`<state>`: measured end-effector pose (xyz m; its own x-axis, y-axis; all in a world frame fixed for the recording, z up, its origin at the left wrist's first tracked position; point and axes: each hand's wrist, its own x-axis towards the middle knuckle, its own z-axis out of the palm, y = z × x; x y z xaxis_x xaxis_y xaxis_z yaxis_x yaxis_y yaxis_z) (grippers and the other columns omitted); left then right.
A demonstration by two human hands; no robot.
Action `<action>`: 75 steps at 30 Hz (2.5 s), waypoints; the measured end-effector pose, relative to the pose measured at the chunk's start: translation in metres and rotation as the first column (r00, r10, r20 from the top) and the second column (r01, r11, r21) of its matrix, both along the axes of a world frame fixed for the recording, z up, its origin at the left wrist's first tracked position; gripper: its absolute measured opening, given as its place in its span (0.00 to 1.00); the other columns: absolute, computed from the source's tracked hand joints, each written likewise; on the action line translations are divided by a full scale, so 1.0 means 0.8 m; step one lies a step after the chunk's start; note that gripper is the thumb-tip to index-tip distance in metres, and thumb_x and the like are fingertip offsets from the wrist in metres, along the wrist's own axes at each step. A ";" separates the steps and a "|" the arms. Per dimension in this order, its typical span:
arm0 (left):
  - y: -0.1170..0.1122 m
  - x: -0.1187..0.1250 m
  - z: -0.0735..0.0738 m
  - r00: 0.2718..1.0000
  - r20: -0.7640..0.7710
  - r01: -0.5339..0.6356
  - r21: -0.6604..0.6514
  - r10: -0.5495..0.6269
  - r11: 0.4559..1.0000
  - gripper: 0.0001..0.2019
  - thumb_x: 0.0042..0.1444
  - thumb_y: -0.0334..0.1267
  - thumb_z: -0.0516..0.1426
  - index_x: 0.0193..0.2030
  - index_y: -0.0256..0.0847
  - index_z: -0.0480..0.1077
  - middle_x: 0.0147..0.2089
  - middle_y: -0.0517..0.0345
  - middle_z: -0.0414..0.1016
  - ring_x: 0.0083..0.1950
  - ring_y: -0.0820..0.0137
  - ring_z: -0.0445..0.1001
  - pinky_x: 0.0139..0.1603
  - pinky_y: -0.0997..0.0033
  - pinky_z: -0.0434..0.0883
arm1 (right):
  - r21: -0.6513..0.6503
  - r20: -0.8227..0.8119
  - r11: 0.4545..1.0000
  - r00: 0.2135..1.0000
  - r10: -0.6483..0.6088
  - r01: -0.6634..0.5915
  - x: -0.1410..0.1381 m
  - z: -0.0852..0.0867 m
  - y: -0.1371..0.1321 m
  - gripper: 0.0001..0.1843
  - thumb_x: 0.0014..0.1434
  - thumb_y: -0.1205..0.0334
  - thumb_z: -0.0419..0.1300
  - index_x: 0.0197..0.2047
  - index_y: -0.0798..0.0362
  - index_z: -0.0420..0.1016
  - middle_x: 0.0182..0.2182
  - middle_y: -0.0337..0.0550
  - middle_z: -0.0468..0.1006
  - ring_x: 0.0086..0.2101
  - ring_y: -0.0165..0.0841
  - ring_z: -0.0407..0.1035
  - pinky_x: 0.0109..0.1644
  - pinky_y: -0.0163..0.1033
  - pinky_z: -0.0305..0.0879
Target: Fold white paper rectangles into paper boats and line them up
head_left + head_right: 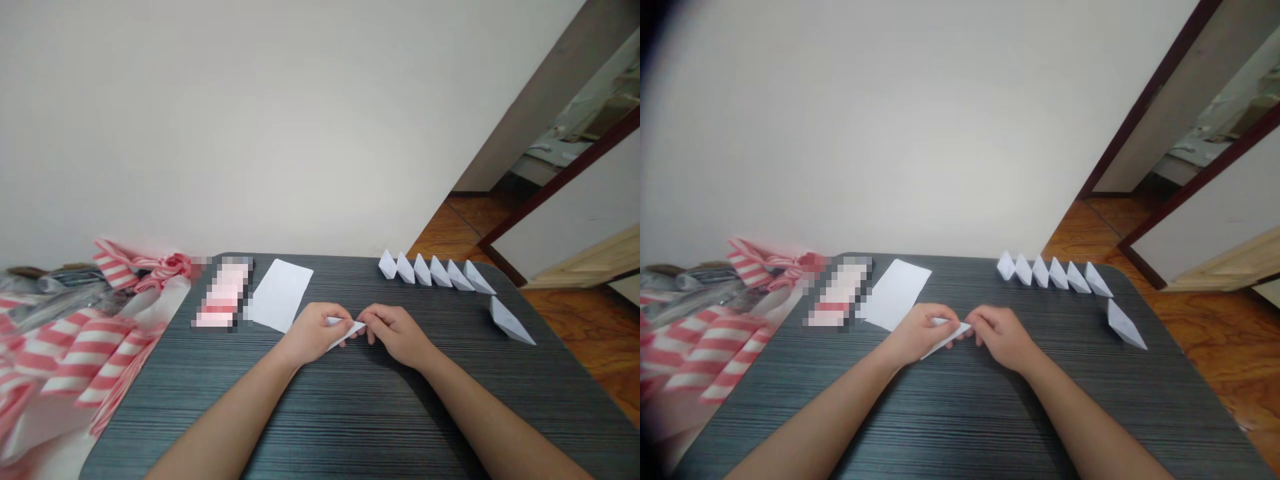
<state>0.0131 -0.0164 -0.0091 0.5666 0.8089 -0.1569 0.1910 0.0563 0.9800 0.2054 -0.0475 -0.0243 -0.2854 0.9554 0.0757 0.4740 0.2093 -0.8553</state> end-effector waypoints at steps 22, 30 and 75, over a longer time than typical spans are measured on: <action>0.008 -0.005 -0.004 0.991 0.125 -0.034 -0.159 0.054 0.987 0.22 0.57 0.53 0.47 0.40 0.36 0.70 0.24 0.56 0.73 0.23 0.71 0.71 0.21 0.77 0.63 | -0.006 0.009 1.000 1.000 0.001 -0.001 -0.001 0.006 0.001 0.12 0.61 0.63 0.51 0.27 0.54 0.69 0.22 0.38 0.72 0.22 0.27 0.66 0.28 0.32 0.60; 0.008 -0.006 -0.006 0.983 0.183 0.034 -0.028 -0.028 0.999 0.14 0.53 0.40 0.56 0.45 0.38 0.69 0.34 0.56 0.72 0.30 0.74 0.68 0.29 0.77 0.64 | -0.172 -0.154 0.985 0.988 -0.029 0.002 -0.002 -0.003 0.001 0.15 0.62 0.58 0.50 0.26 0.55 0.67 0.19 0.36 0.70 0.20 0.25 0.64 0.26 0.30 0.59; 0.006 -0.006 -0.018 0.999 0.038 -0.017 0.164 0.011 0.986 0.10 0.57 0.34 0.48 0.44 0.40 0.66 0.28 0.62 0.66 0.20 0.79 0.61 0.19 0.79 0.59 | 0.204 -0.145 0.953 0.970 -0.197 0.224 0.013 -0.022 0.007 0.06 0.57 0.64 0.57 0.40 0.50 0.65 0.46 0.47 0.69 0.36 0.34 0.68 0.30 0.35 0.68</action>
